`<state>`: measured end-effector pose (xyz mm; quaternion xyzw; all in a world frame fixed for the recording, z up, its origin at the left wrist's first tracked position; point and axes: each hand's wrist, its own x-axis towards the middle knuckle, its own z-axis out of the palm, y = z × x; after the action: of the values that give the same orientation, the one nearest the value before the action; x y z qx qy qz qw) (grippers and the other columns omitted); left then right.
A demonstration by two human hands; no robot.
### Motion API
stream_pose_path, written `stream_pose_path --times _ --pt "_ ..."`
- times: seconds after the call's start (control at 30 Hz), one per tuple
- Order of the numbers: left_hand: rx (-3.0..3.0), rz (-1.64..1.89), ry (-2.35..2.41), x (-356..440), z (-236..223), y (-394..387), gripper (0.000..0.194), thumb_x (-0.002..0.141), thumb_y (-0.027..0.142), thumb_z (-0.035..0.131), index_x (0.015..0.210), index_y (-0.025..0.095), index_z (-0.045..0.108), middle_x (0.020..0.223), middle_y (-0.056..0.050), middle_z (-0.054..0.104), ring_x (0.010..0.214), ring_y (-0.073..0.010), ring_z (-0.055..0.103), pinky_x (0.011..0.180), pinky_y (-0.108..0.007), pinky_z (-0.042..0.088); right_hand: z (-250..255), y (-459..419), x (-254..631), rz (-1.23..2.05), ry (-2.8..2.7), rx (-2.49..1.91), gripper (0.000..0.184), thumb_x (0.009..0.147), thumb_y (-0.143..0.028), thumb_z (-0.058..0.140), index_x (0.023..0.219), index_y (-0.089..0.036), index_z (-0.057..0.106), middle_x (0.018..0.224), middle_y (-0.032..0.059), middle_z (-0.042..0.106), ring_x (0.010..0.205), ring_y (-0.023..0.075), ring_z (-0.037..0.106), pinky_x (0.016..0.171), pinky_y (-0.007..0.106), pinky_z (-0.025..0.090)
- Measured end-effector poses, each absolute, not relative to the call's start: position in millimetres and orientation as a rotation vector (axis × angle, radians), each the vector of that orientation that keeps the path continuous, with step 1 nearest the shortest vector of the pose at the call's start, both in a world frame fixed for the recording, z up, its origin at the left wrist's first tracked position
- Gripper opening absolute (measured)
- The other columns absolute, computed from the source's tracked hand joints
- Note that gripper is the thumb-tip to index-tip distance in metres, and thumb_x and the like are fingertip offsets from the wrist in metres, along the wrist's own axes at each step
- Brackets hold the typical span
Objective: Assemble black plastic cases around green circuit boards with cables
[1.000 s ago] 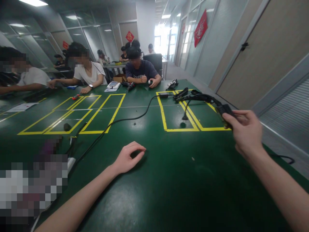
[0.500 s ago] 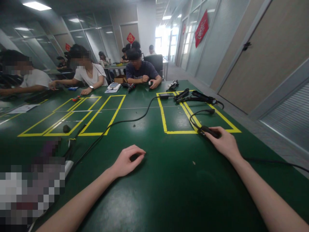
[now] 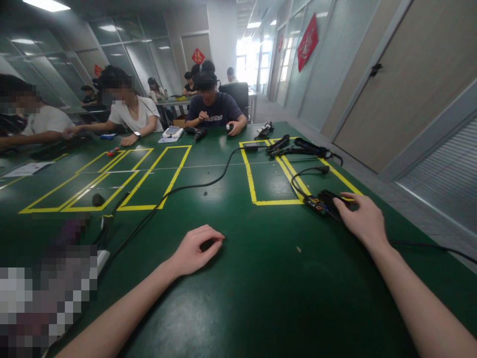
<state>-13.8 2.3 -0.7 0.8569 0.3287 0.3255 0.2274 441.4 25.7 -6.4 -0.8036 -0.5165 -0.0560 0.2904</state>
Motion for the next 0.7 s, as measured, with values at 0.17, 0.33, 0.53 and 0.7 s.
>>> stream_pose_path --times 0.17,0.33,0.53,0.7 --pt "2.366 0.895 0.913 -13.7 -0.6 2.5 0.017 0.097 0.023 0.057 0.097 0.019 0.074 0.090 -0.006 0.077 0.084 -0.0189 0.071 0.080 -0.032 0.057 8.2 17.5 424.2 -0.050 -1.467 -2.273 0.050 0.074 -0.063 0.055 0.094 -0.021 0.072 0.120 0.0192 0.066 0.114 0.0393 0.062 0.080 0.048 0.056" --pt "2.367 0.891 0.912 -14.0 -1.5 3.0 0.017 0.098 0.023 0.058 0.097 0.020 0.074 0.090 -0.005 0.077 0.084 -0.0188 0.071 0.079 -0.031 0.056 15.6 16.2 410.9 0.200 -1.483 -2.374 0.050 0.071 -0.067 0.057 0.093 -0.023 0.069 0.092 0.0115 0.071 0.087 0.0355 0.069 0.062 0.042 0.052" --pt "2.388 0.888 0.903 -14.9 -2.5 4.0 0.018 0.099 0.023 0.057 0.095 0.020 0.074 0.089 -0.005 0.077 0.083 -0.0188 0.071 0.078 -0.032 0.056 11.7 20.7 405.8 0.068 -1.364 -2.327 0.047 0.072 -0.057 0.060 0.101 -0.022 0.072 0.094 0.0131 0.076 0.092 0.0385 0.071 0.070 0.043 0.054" --pt "2.383 0.879 0.920 -14.7 -2.5 4.2 0.019 0.099 0.025 0.057 0.095 0.020 0.074 0.088 -0.005 0.077 0.083 -0.0192 0.070 0.079 -0.032 0.056 6.3 21.6 412.9 0.011 -1.320 -2.226 0.049 0.078 -0.055 0.059 0.105 -0.017 0.074 0.093 0.0165 0.076 0.094 0.0376 0.071 0.076 0.044 0.055"
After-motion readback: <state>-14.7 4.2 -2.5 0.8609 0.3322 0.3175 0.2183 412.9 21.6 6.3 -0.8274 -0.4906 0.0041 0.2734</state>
